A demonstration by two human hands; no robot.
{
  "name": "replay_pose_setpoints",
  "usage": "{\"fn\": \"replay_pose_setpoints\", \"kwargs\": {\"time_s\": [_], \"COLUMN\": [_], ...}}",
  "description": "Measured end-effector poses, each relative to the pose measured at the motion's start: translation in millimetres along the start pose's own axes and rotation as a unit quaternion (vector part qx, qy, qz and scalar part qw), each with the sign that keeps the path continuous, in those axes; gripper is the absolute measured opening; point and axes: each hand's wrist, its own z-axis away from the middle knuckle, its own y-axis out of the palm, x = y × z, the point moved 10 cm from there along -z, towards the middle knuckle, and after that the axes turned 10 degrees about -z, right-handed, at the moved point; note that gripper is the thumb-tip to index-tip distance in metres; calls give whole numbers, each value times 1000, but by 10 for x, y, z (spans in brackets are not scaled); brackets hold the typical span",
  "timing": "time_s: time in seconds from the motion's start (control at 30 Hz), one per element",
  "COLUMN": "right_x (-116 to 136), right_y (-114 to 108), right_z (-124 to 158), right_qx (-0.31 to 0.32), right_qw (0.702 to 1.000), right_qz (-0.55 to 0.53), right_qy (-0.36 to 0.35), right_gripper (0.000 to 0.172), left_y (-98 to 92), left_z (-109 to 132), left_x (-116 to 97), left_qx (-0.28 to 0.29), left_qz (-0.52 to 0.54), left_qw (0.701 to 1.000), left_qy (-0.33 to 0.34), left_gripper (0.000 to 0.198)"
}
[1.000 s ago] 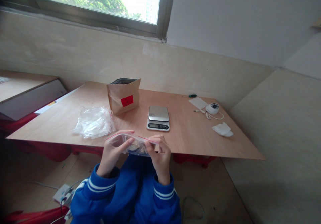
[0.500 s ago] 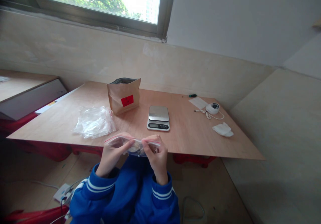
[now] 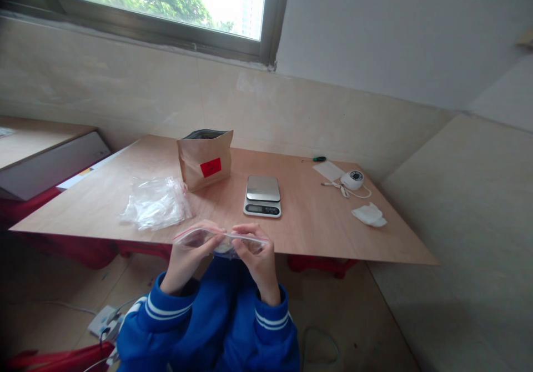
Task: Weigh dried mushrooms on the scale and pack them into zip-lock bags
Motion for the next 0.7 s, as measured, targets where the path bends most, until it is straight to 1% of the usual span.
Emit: {"fn": "replay_pose_setpoints", "kwargs": {"time_s": [0.07,0.2,0.3,0.4,0.5,0.6,0.7], "right_x": [20,139,178,171,78,-66,-160], "right_y": [-1,23,39,40,31,-59,-152], "right_z": [-4,2,8,13,15,29,47], "right_qx": [-2,2,-3,-16,-16,-38,-56], "right_qw": [1000,998,997,998,999,999,998], "right_qz": [15,21,14,11,-6,0,31], "right_qy": [-12,-66,-73,-63,-31,5,14], "right_gripper": [13,13,13,14,16,27,35], "left_y": [8,29,54,64,50,15,-18], "left_z": [6,22,29,26,10,-9,-10], "left_x": [-4,-6,11,24,32,89,215], "left_qx": [4,9,12,11,12,19,22], "left_qz": [-1,0,10,12,7,4,24], "left_qw": [1000,1000,1000,1000,1000,999,998], "left_qy": [2,3,-5,-15,-19,-30,-62], "left_gripper": [12,12,12,13,17,25,32]}}
